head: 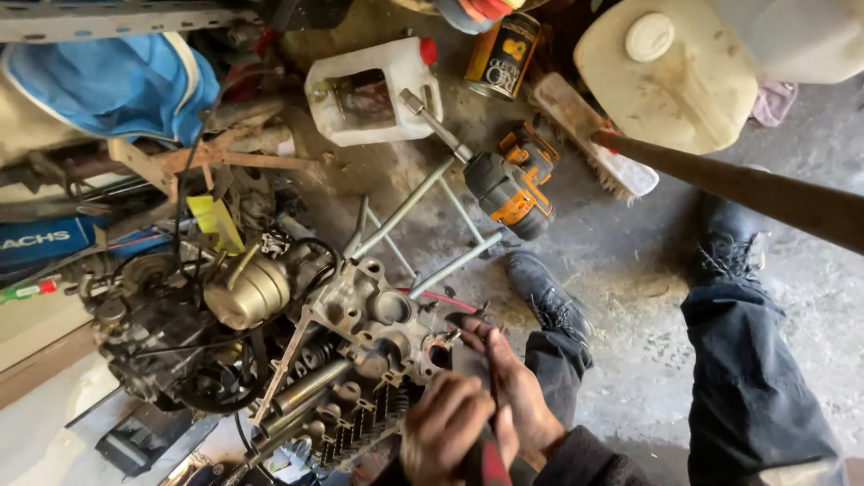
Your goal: The person scrapes the surface of a car engine cylinder head using a metal scraper. The person moves the scraper across the metal surface to remove residue and then wipes the area with a cloth.
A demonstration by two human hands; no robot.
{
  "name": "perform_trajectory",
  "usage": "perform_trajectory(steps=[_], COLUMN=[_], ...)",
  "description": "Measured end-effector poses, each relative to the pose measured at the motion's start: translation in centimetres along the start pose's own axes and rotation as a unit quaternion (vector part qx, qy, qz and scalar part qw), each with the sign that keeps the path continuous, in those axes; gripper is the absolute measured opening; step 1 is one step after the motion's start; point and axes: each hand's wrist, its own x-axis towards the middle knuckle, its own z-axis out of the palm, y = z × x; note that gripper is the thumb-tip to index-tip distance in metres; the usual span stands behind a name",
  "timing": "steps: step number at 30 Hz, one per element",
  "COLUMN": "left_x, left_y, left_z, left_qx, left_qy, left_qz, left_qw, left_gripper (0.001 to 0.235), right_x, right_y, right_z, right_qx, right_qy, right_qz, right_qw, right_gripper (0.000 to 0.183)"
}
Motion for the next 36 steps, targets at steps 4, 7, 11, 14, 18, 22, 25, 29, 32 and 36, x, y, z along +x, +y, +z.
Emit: perform_trajectory(steps=[4,7,11,14,18,22,25,29,32,36], left_x=[-1.5,-3.4,-3.7,-2.1,-4.0,-5.9,-5.7,-9.1,-11.4,-10.3], left_y=[-1.0,-1.2,-1.5,-1.5,-2.2,-1.8,-1.3,-2.3,-3.3,-2.7], left_z=[1.3,1.8,1.8,1.2,1.6,2.5,2.7,2.6,2.5,1.5], left_qx=[0.005,0.017,0.041,0.039,0.040,0.054,0.022,-0.012,-0.016,-0.017], left_qy=[0.013,0.029,0.060,0.059,0.025,0.020,0.019,-0.016,-0.076,-0.072], left_qz=[0.009,0.023,0.045,0.058,0.079,0.089,0.076,0.055,0.052,0.060], left_qw=[1.000,0.999,0.996,0.996,0.996,0.994,0.997,0.998,0.996,0.995], left_gripper=[0.020,0.021,0.022,0.022,0.020,0.023,0.024,0.023,0.021,0.022], right_x=[-0.4,-0.8,-0.6,-0.6,-0.9,-1.2,-0.8,0.6,0.7,-0.4], right_y=[-1.6,-1.0,-1.3,-0.9,-1.5,-1.5,-2.7,-2.1,-2.7,-5.1], right_z=[1.7,1.7,1.8,1.3,1.7,1.2,1.1,-0.1,0.6,1.6], right_qx=[0.026,0.037,0.047,0.060,0.017,-0.014,-0.014,-0.113,-0.288,-0.475], right_qy=[-0.069,-0.014,-0.074,-0.076,-0.083,-0.042,-0.041,-0.051,-0.030,-0.055], right_qz=[0.005,0.019,0.009,0.006,0.006,-0.009,0.041,-0.013,-0.082,-0.171], right_qw=[0.997,0.999,0.996,0.995,0.996,0.999,0.998,0.992,0.954,0.862], right_gripper=[0.061,0.063,0.061,0.060,0.060,0.062,0.055,0.024,0.014,0.009])
